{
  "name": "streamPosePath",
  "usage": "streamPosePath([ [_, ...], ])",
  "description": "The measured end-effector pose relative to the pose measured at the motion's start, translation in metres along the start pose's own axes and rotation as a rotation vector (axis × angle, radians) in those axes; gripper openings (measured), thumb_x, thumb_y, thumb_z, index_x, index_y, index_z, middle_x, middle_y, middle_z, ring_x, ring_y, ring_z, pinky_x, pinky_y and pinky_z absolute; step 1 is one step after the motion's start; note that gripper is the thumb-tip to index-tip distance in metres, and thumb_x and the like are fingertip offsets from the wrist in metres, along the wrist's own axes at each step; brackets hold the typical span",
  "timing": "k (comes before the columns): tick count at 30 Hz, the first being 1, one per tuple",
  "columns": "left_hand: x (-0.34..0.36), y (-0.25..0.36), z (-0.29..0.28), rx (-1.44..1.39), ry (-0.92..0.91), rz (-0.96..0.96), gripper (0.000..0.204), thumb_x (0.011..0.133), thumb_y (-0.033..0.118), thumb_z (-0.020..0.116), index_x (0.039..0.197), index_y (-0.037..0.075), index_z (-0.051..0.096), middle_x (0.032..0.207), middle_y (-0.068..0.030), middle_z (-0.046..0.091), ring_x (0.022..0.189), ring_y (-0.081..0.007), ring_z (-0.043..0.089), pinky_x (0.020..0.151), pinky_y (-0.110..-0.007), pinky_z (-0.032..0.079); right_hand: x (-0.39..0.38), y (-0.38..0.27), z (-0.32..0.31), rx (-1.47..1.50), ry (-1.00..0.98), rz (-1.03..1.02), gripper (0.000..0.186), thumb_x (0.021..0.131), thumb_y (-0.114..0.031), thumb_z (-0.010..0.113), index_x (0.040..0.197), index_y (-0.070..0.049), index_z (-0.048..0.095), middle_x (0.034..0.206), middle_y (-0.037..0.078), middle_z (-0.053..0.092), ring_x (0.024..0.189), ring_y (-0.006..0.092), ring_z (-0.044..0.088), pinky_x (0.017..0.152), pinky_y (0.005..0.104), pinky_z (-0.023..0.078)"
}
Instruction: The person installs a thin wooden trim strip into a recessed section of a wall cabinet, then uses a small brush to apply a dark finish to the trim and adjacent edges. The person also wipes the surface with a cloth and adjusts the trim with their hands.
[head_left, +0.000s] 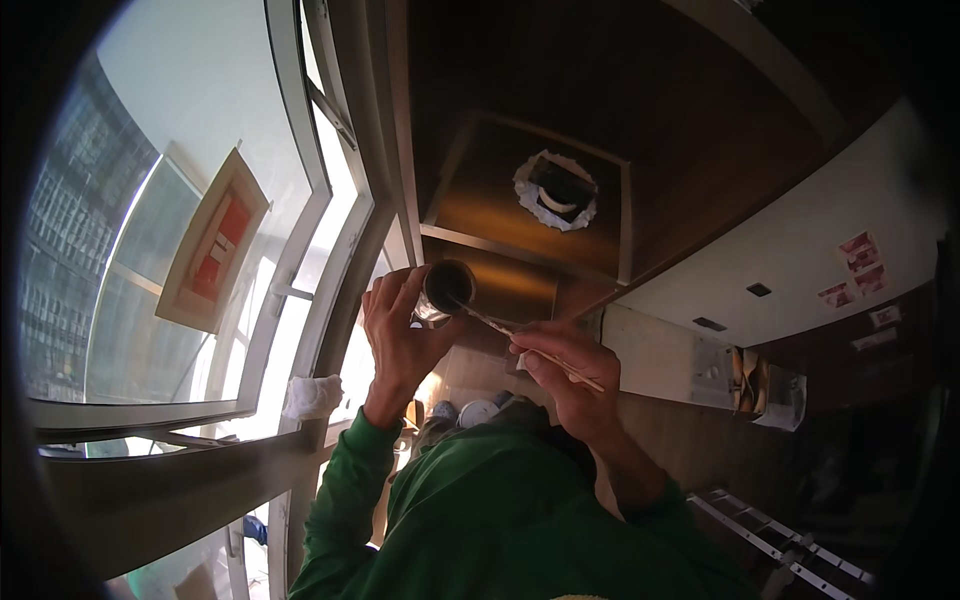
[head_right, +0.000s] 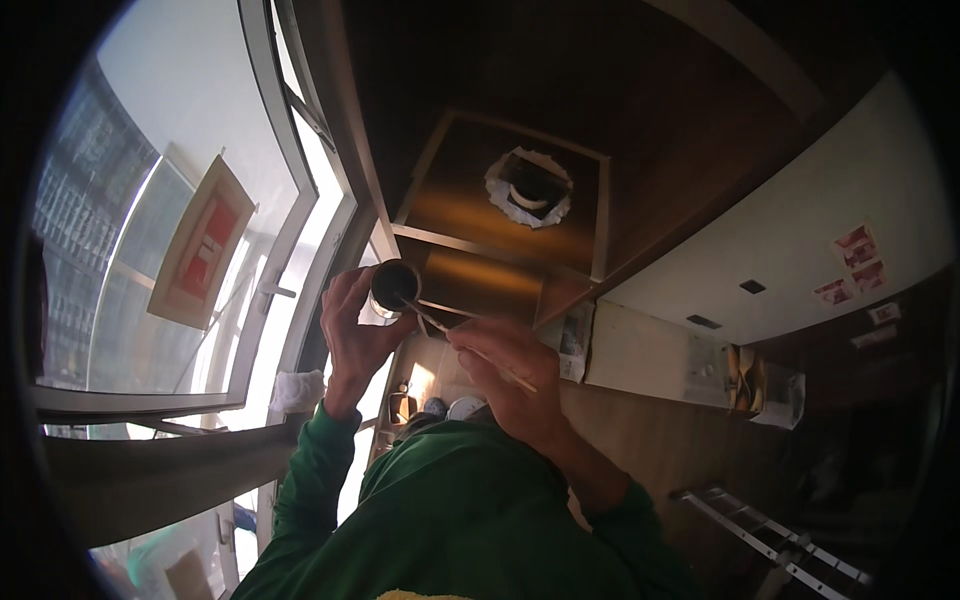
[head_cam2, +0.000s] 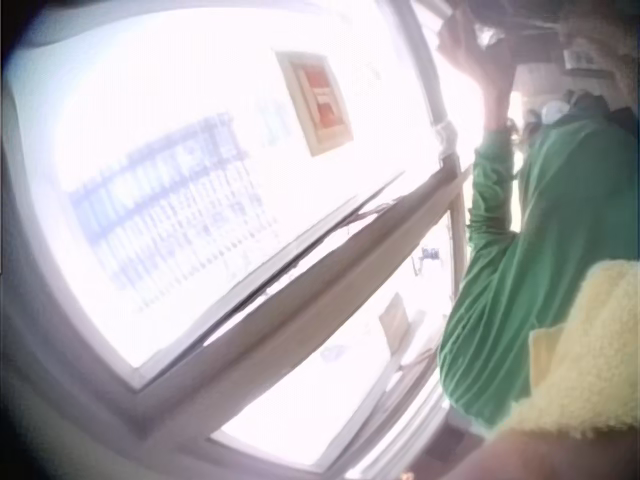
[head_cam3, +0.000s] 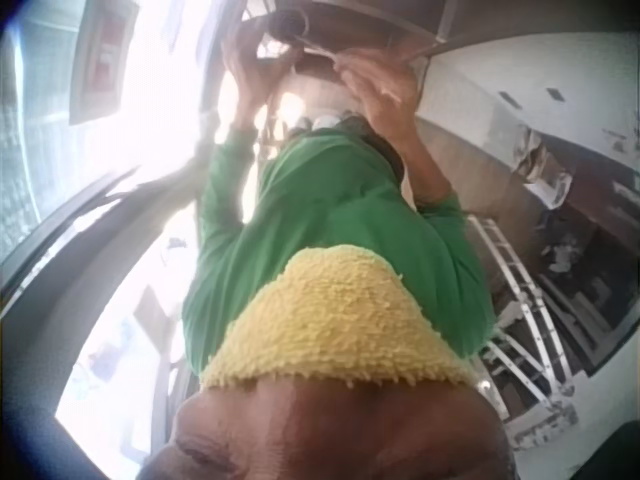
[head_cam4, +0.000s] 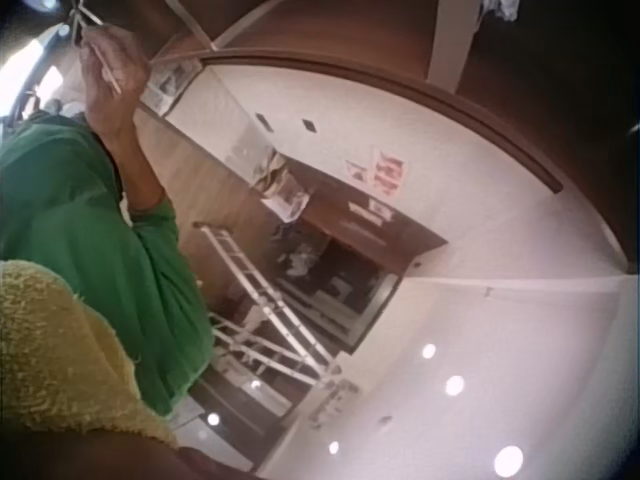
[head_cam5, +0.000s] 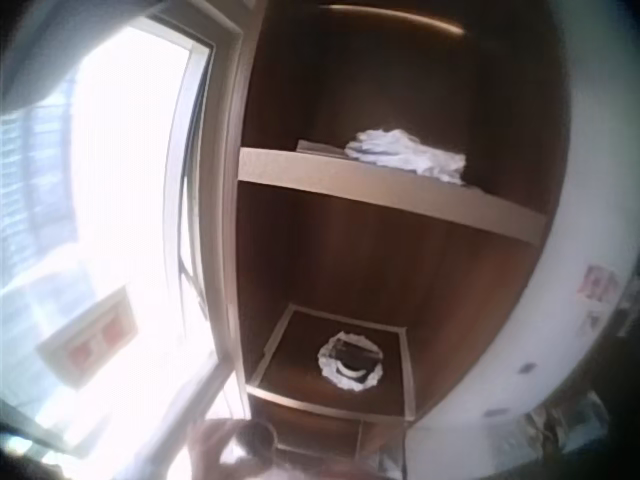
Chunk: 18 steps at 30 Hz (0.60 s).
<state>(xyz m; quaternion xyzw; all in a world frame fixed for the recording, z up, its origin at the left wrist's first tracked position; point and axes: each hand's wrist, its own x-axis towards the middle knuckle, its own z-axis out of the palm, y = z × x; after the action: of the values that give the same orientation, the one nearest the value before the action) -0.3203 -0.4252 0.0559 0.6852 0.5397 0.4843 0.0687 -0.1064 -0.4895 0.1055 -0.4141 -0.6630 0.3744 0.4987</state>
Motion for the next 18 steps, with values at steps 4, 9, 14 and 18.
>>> streamPosePath([
  [4,0.000,-0.008,0.003,-0.019,0.027,0.016,0.058,0.059,0.014,0.088,0.114,0.007,0.072,0.106,-0.0078,0.069,0.098,-0.0289,0.065,0.088,-0.041,0.047,-0.001,0.003,-0.004,0.097,0.021,0.049,0.026,0.092,0.008,0.060,0.116,0.007,0.070,0.111,0.018,0.070,0.099,0.0214,0.070,0.086,0.0317,0.057],
  [9,0.009,-0.006,-0.002,-0.021,0.124,-0.042,0.056,0.062,0.012,0.088,0.115,0.006,0.070,0.105,-0.0088,0.070,0.097,-0.0283,0.068,0.087,-0.040,0.051,0.018,0.028,-0.012,0.470,0.065,0.155,0.026,0.095,-0.001,0.058,0.116,0.008,0.070,0.108,0.020,0.072,0.098,0.0252,0.071,0.085,0.0366,0.057],
  [14,-0.004,0.004,-0.028,0.038,0.204,-0.128,0.049,0.068,0.010,0.088,0.113,0.004,0.067,0.104,-0.0107,0.068,0.093,-0.0255,0.070,0.081,-0.037,0.057,0.082,0.073,-0.040,0.670,0.221,0.184,0.031,0.097,-0.014,0.056,0.118,0.006,0.069,0.106,0.019,0.074,0.096,0.0282,0.073,0.084,0.0372,0.056],
  [18,-0.054,0.011,-0.043,-0.001,0.279,-0.414,0.050,0.072,0.007,0.087,0.116,0.003,0.064,0.107,-0.0099,0.066,0.099,-0.0244,0.067,0.088,-0.037,0.054,0.155,0.146,-0.027,0.558,0.269,0.283,0.030,0.099,-0.017,0.057,0.118,0.003,0.070,0.105,0.015,0.075,0.097,0.0244,0.073,0.082,0.0342,0.056],
])
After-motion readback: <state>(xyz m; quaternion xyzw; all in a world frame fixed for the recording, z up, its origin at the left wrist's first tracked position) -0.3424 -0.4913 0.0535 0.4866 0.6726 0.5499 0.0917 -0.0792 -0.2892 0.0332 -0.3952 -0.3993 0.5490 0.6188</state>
